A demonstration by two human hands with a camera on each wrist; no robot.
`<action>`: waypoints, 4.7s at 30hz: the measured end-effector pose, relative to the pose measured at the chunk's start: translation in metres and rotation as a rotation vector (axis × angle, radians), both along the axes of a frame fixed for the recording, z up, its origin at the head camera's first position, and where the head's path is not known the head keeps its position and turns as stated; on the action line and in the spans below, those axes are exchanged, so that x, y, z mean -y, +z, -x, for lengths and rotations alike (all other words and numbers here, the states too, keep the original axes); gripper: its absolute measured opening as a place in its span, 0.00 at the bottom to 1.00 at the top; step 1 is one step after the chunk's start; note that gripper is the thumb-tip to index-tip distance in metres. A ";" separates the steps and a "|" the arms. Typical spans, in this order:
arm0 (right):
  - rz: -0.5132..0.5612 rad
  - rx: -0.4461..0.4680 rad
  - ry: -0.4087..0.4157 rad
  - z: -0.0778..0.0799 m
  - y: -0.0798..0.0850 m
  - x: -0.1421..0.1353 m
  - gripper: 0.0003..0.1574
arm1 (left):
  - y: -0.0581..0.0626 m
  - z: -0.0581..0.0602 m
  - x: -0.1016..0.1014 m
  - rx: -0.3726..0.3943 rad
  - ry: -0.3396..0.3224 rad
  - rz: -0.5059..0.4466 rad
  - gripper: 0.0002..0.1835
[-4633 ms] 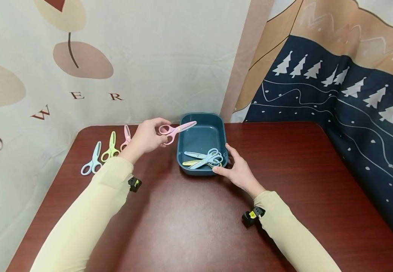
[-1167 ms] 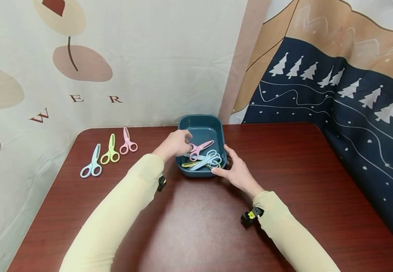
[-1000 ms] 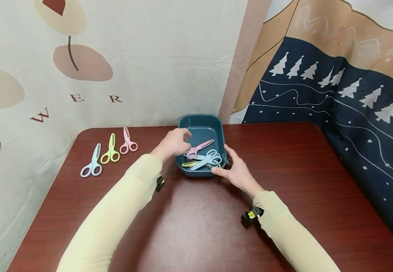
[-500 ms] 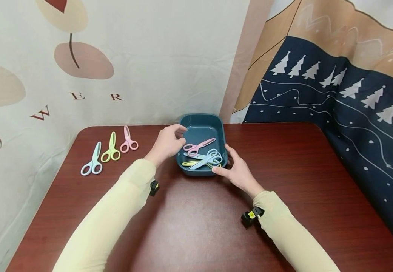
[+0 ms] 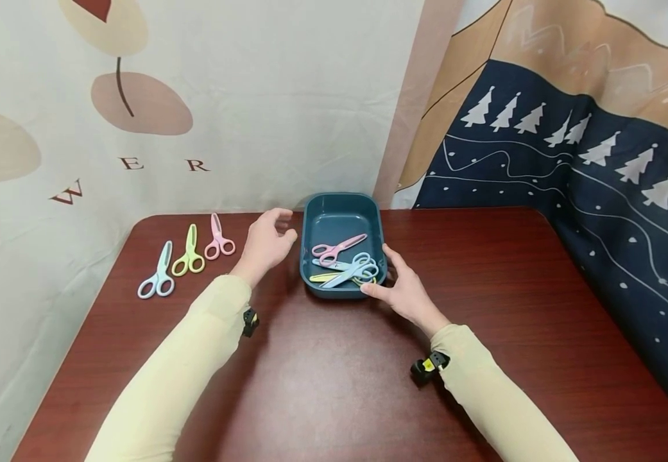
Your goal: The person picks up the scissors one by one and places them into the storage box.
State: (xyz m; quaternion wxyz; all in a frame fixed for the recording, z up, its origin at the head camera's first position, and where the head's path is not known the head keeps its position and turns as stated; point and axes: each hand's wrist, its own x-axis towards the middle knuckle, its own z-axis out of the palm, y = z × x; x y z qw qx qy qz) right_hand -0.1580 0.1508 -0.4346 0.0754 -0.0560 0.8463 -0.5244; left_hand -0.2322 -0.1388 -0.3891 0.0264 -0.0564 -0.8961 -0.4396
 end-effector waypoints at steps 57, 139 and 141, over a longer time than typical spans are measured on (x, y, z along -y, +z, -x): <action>0.004 0.001 0.000 0.000 0.001 0.001 0.62 | -0.029 0.003 0.099 0.082 0.269 0.259 0.32; 0.062 0.013 -0.006 -0.004 0.002 0.003 0.61 | -0.049 -0.013 0.095 -0.014 0.165 0.409 0.19; 0.059 0.011 -0.007 -0.004 0.002 0.003 0.61 | -0.049 -0.014 0.095 -0.028 0.154 0.407 0.19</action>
